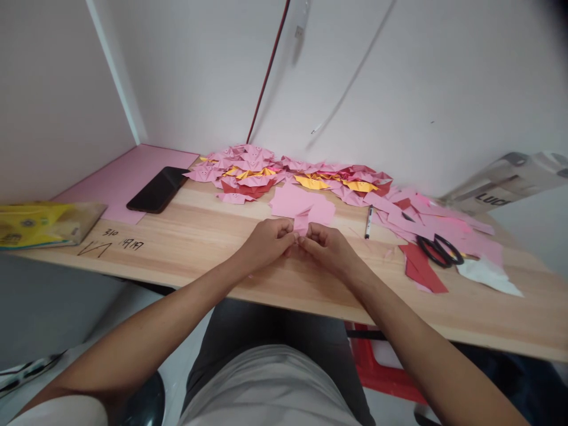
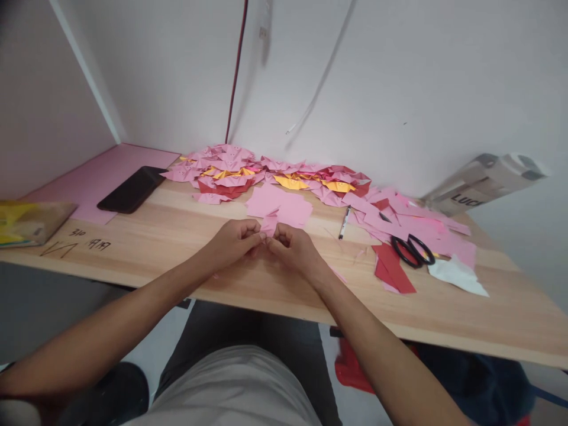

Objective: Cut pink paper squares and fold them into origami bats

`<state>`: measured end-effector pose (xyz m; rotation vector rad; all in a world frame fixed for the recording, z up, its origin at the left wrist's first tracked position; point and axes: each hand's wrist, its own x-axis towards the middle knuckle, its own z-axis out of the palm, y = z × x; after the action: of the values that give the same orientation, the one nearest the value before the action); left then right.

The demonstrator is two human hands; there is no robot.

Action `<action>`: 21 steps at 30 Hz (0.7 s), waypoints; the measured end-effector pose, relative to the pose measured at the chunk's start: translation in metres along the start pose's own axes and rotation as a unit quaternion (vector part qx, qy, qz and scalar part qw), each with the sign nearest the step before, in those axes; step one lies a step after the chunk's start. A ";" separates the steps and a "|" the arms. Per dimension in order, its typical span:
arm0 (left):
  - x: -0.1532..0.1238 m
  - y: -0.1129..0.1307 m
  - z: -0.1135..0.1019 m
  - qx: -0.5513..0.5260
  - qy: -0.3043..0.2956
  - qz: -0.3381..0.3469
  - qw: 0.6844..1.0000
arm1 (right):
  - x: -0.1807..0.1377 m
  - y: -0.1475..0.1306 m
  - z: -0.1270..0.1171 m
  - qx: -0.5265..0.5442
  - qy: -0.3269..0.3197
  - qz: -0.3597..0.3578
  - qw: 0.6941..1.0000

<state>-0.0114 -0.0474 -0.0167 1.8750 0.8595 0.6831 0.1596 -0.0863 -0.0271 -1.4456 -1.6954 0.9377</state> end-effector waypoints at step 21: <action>-0.002 0.001 0.001 0.052 -0.024 0.023 0.998 | 0.003 0.007 -0.003 0.005 0.011 -0.001 1.000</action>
<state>-0.0118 -0.0498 -0.0163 2.0014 0.8360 0.6290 0.1652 -0.0826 -0.0315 -1.4415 -1.6729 0.9249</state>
